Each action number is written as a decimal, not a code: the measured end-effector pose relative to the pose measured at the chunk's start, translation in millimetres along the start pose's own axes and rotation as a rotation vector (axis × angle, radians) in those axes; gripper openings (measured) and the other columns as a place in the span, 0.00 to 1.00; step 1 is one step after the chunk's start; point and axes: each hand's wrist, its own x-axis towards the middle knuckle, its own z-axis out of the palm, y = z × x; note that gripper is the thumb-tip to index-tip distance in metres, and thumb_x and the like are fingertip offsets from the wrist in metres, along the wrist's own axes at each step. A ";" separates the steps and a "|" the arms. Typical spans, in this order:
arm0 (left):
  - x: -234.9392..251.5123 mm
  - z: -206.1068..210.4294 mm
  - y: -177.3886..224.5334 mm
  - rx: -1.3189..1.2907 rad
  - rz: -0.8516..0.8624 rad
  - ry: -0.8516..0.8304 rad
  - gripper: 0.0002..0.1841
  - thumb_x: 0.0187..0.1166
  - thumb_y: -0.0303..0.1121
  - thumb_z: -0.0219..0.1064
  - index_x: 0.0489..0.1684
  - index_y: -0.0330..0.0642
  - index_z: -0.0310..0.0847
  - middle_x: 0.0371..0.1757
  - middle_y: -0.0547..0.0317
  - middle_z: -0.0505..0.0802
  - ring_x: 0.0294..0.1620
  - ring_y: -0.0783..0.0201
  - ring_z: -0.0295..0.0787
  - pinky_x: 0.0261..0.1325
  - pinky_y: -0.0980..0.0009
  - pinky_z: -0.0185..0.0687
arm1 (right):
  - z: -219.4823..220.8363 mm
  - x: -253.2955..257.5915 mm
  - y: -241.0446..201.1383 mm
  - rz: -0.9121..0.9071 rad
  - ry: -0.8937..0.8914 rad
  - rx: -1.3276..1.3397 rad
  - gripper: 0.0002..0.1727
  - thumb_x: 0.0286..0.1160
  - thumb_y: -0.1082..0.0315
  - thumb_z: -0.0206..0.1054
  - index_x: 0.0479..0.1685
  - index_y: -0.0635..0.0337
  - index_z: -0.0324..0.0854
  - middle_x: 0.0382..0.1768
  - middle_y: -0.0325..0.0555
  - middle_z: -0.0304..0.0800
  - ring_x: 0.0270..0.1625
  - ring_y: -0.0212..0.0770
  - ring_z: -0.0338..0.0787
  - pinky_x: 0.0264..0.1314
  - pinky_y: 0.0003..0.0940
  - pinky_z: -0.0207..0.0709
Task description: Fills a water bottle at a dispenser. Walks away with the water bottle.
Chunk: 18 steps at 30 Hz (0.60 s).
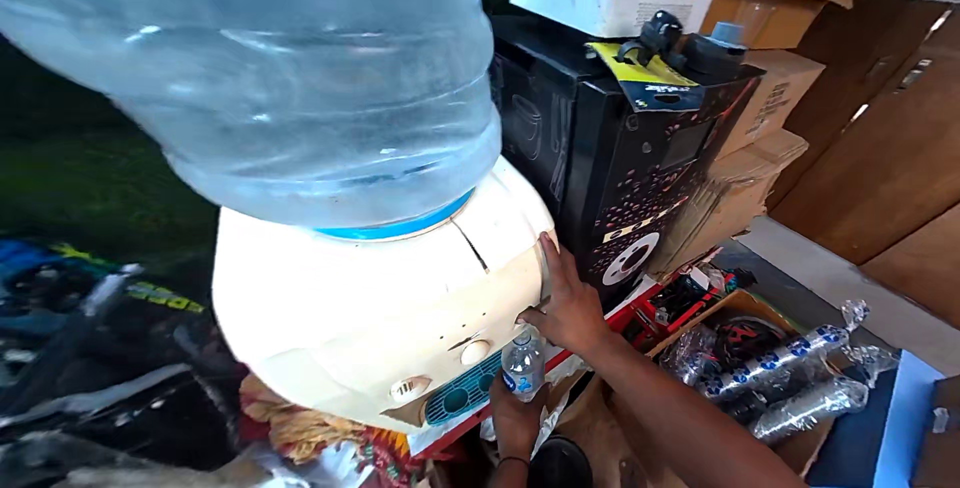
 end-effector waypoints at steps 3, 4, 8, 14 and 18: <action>1.5 -2.3 -0.5 0.029 -0.019 -0.007 0.59 0.46 0.46 0.92 0.84 0.30 0.63 0.74 0.33 0.81 0.76 0.44 0.79 0.82 0.51 0.72 | 1.5 0.1 -2.1 -0.005 0.026 0.001 0.75 0.45 0.52 0.93 0.99 0.35 0.39 0.92 0.54 0.54 0.29 0.50 0.92 0.35 0.54 0.90; 1.7 -3.0 -0.4 0.034 -0.021 -0.018 0.59 0.46 0.47 0.92 0.84 0.30 0.62 0.75 0.33 0.81 0.76 0.44 0.79 0.82 0.51 0.72 | 1.4 0.1 -2.4 -0.006 0.034 0.001 0.75 0.45 0.52 0.93 0.99 0.35 0.39 0.92 0.54 0.54 0.29 0.50 0.92 0.35 0.54 0.90; -3.9 -5.9 2.7 0.069 -0.020 -0.053 0.58 0.49 0.49 0.90 0.84 0.30 0.63 0.74 0.35 0.82 0.76 0.45 0.80 0.82 0.51 0.73 | 4.1 -3.5 0.5 -0.028 0.087 -0.006 0.78 0.39 0.54 0.95 0.99 0.37 0.39 0.91 0.53 0.57 0.29 0.53 0.92 0.31 0.58 0.89; -2.5 -6.4 -0.6 0.056 -0.048 -0.048 0.58 0.47 0.50 0.90 0.85 0.34 0.65 0.74 0.38 0.82 0.75 0.47 0.80 0.81 0.52 0.74 | 9.8 -0.9 3.0 -0.019 0.114 -0.030 0.80 0.36 0.52 0.96 0.99 0.41 0.38 0.90 0.54 0.57 0.28 0.51 0.91 0.32 0.56 0.89; -4.2 -1.2 -2.0 0.046 -0.058 -0.027 0.59 0.46 0.50 0.91 0.85 0.35 0.64 0.74 0.37 0.82 0.75 0.46 0.80 0.81 0.52 0.74 | 8.4 -2.5 3.3 -0.005 0.098 -0.036 0.80 0.37 0.50 0.96 0.99 0.41 0.37 0.91 0.54 0.56 0.30 0.50 0.92 0.34 0.55 0.89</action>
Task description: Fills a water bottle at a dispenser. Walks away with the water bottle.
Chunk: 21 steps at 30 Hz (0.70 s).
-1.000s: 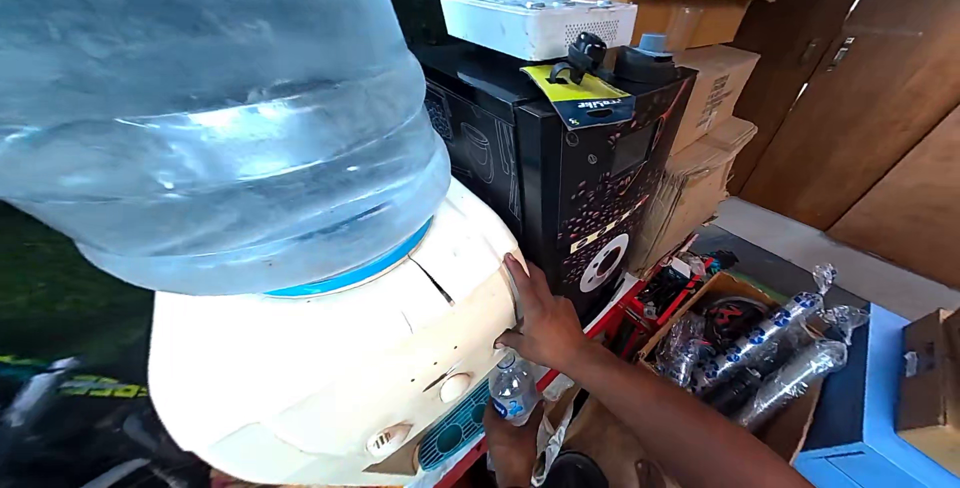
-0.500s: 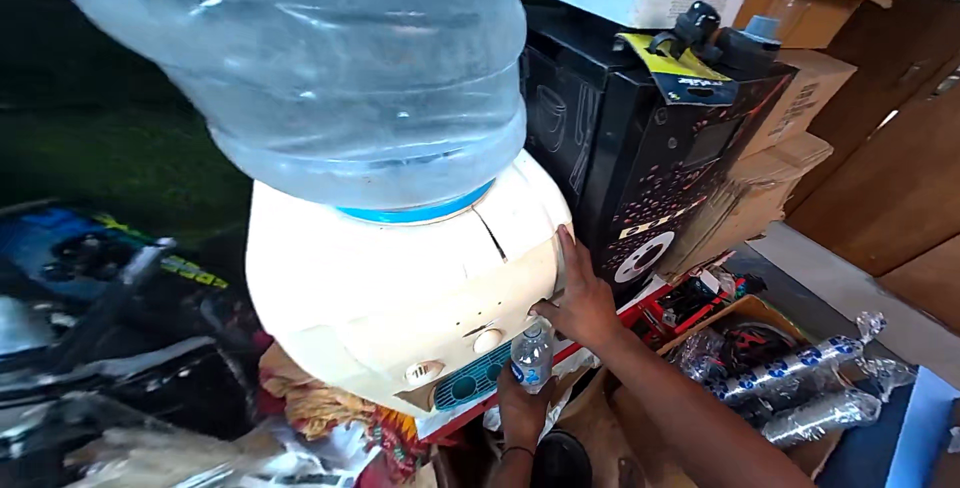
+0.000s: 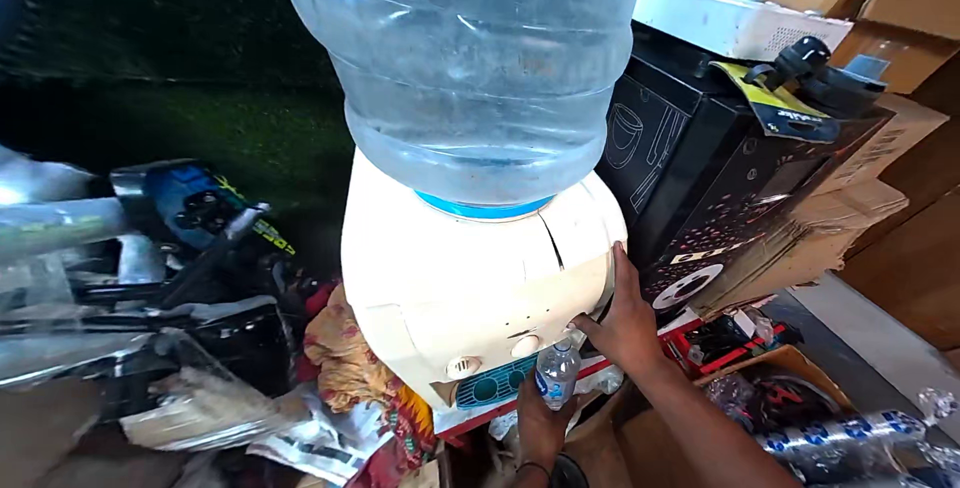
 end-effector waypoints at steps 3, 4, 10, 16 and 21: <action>1.4 3.0 -0.2 -0.013 0.007 0.011 0.58 0.46 0.49 0.91 0.84 0.34 0.65 0.75 0.36 0.81 0.76 0.46 0.79 0.81 0.52 0.73 | -0.2 -0.3 1.9 -0.015 0.009 -0.001 0.80 0.37 0.50 0.96 0.99 0.42 0.38 0.91 0.55 0.56 0.28 0.49 0.91 0.33 0.53 0.89; 2.5 2.5 0.6 -0.011 0.012 0.010 0.58 0.46 0.49 0.91 0.84 0.34 0.65 0.75 0.36 0.81 0.76 0.46 0.79 0.82 0.53 0.73 | -0.7 -0.1 2.0 -0.019 0.011 -0.005 0.79 0.38 0.50 0.96 0.99 0.42 0.39 0.91 0.55 0.56 0.28 0.50 0.91 0.32 0.53 0.89; 2.1 -11.4 20.5 0.057 -0.085 -0.113 0.56 0.54 0.51 0.88 0.87 0.38 0.61 0.78 0.38 0.79 0.78 0.45 0.78 0.81 0.50 0.73 | -7.1 1.0 -1.9 -0.015 -0.001 -0.001 0.79 0.40 0.53 0.95 0.99 0.47 0.36 0.88 0.63 0.59 0.44 0.64 0.93 0.39 0.65 0.87; 2.0 -9.6 11.1 0.014 -0.023 -0.086 0.54 0.54 0.49 0.90 0.86 0.43 0.63 0.76 0.40 0.80 0.75 0.44 0.79 0.77 0.44 0.76 | -1.0 4.4 1.3 -0.075 0.041 0.037 0.85 0.35 0.54 0.96 0.99 0.46 0.28 0.91 0.60 0.53 0.50 0.61 0.92 0.39 0.62 0.88; 1.9 -10.3 15.5 0.007 -0.025 -0.071 0.54 0.54 0.49 0.90 0.85 0.41 0.64 0.73 0.38 0.81 0.73 0.42 0.80 0.75 0.43 0.77 | 0.2 6.4 1.7 -0.080 0.055 0.048 0.86 0.34 0.54 0.97 0.99 0.44 0.29 0.90 0.61 0.54 0.43 0.60 0.93 0.36 0.61 0.88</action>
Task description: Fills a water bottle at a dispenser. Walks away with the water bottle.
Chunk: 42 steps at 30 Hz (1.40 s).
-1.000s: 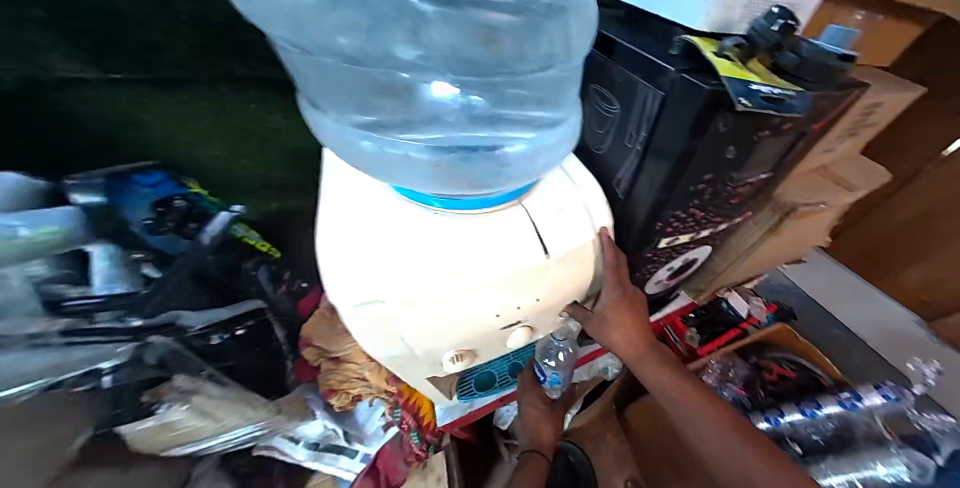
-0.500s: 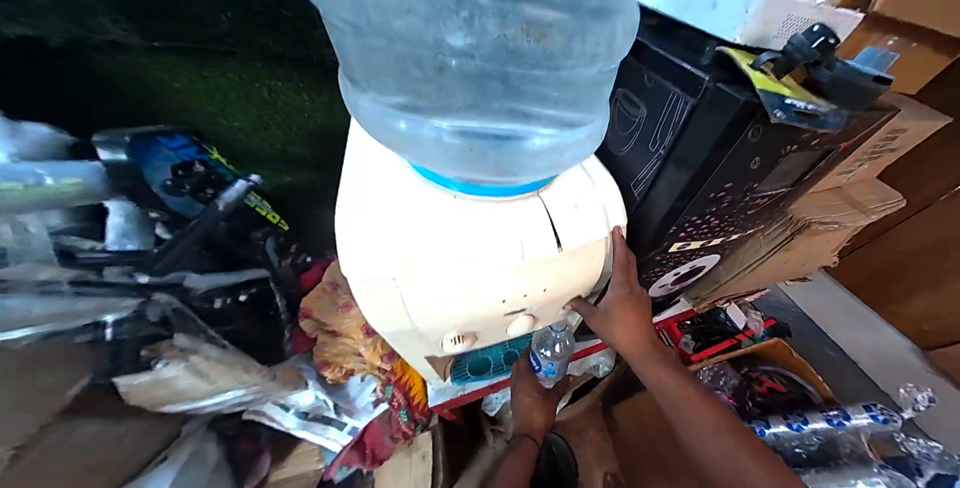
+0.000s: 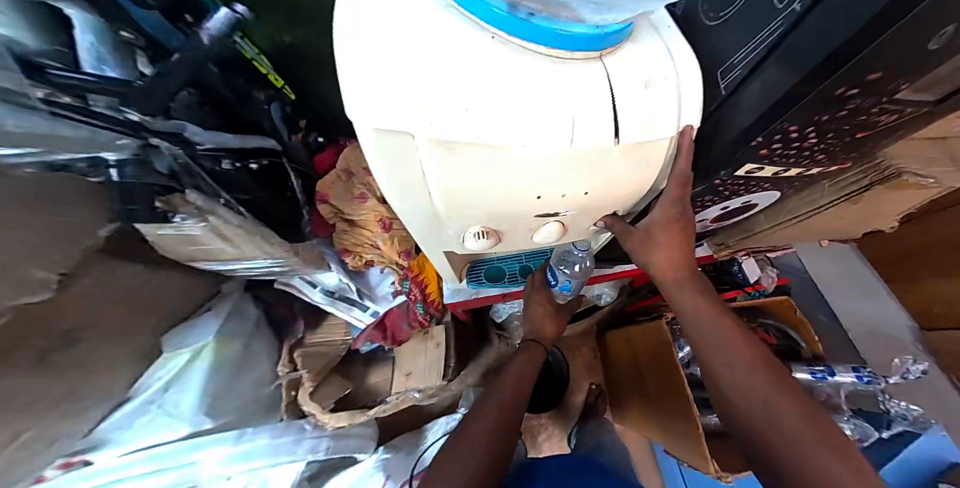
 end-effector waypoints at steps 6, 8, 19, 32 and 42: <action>3.4 3.2 -4.0 0.022 -0.024 0.001 0.56 0.52 0.50 0.91 0.86 0.41 0.63 0.73 0.40 0.81 0.74 0.44 0.80 0.77 0.46 0.76 | 0.7 -0.8 0.3 0.003 -0.011 -0.015 0.85 0.36 0.52 0.96 0.99 0.44 0.29 0.90 0.61 0.54 0.39 0.59 0.93 0.35 0.60 0.89; 3.7 3.0 -2.5 0.032 -0.032 0.000 0.56 0.52 0.51 0.90 0.86 0.41 0.63 0.73 0.41 0.81 0.74 0.45 0.80 0.78 0.47 0.76 | 0.9 -0.7 0.5 -0.003 -0.004 -0.020 0.85 0.35 0.53 0.97 0.99 0.44 0.29 0.89 0.61 0.55 0.40 0.60 0.93 0.36 0.60 0.89; 3.4 4.7 -2.5 0.034 -0.021 0.009 0.56 0.52 0.50 0.90 0.86 0.40 0.63 0.75 0.40 0.81 0.76 0.46 0.78 0.80 0.50 0.74 | 1.0 -2.3 0.1 0.000 0.002 -0.044 0.85 0.36 0.52 0.96 0.99 0.44 0.29 0.89 0.61 0.55 0.37 0.59 0.92 0.34 0.59 0.88; 0.0 3.1 -1.7 0.019 -0.026 0.011 0.54 0.53 0.50 0.90 0.86 0.43 0.64 0.76 0.40 0.80 0.77 0.42 0.77 0.78 0.44 0.76 | 0.6 -1.6 0.1 -0.030 -0.017 0.004 0.85 0.35 0.56 0.96 0.99 0.47 0.28 0.90 0.62 0.55 0.58 0.64 0.91 0.46 0.65 0.88; -1.5 -1.3 5.0 0.003 -0.012 -0.009 0.53 0.54 0.50 0.90 0.86 0.45 0.65 0.74 0.40 0.81 0.74 0.41 0.79 0.74 0.43 0.78 | 0.6 2.1 0.8 -0.072 0.002 0.061 0.88 0.31 0.61 0.96 0.98 0.47 0.23 0.91 0.64 0.50 0.83 0.61 0.74 0.73 0.59 0.81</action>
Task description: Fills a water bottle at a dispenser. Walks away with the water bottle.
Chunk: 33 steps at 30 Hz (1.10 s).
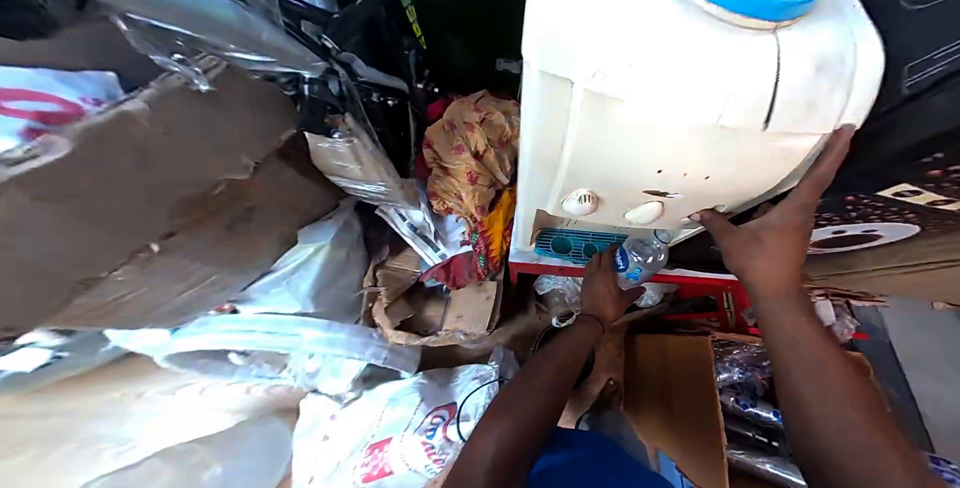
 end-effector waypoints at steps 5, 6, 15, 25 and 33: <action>0.9 4.9 -0.5 0.007 -0.014 0.010 0.53 0.54 0.49 0.89 0.86 0.46 0.64 0.74 0.41 0.81 0.73 0.42 0.79 0.74 0.43 0.79 | -1.1 -0.8 -2.0 0.058 0.013 -0.042 0.88 0.31 0.60 0.98 0.98 0.45 0.26 0.90 0.63 0.54 0.66 0.64 0.88 0.54 0.65 0.88; 2.5 5.9 -1.6 0.011 -0.022 0.008 0.54 0.54 0.50 0.89 0.86 0.46 0.64 0.74 0.42 0.81 0.73 0.43 0.79 0.74 0.44 0.78 | -1.3 -0.7 -2.0 0.065 0.007 -0.044 0.88 0.31 0.60 0.98 0.98 0.44 0.26 0.91 0.62 0.52 0.64 0.64 0.88 0.52 0.65 0.88; 6.9 8.1 -4.5 0.057 -0.034 0.013 0.56 0.52 0.52 0.89 0.87 0.44 0.64 0.74 0.44 0.81 0.75 0.46 0.78 0.80 0.50 0.74 | 1.9 -2.8 2.2 0.066 0.007 -0.069 0.87 0.33 0.56 0.97 0.99 0.44 0.27 0.91 0.60 0.52 0.46 0.61 0.93 0.39 0.63 0.88; 5.7 9.2 -6.4 0.051 -0.012 0.033 0.55 0.51 0.52 0.89 0.85 0.40 0.65 0.72 0.41 0.82 0.74 0.45 0.79 0.79 0.49 0.74 | 2.8 -4.8 3.7 0.043 0.018 -0.063 0.86 0.34 0.54 0.97 0.99 0.45 0.30 0.90 0.62 0.53 0.41 0.60 0.93 0.35 0.61 0.88; 5.2 10.4 -7.1 0.054 -0.025 0.040 0.56 0.51 0.53 0.89 0.86 0.40 0.64 0.74 0.41 0.81 0.76 0.46 0.78 0.80 0.50 0.73 | 1.8 -5.7 1.7 0.089 -0.007 -0.060 0.84 0.36 0.54 0.97 0.99 0.43 0.32 0.91 0.61 0.52 0.38 0.59 0.93 0.33 0.60 0.88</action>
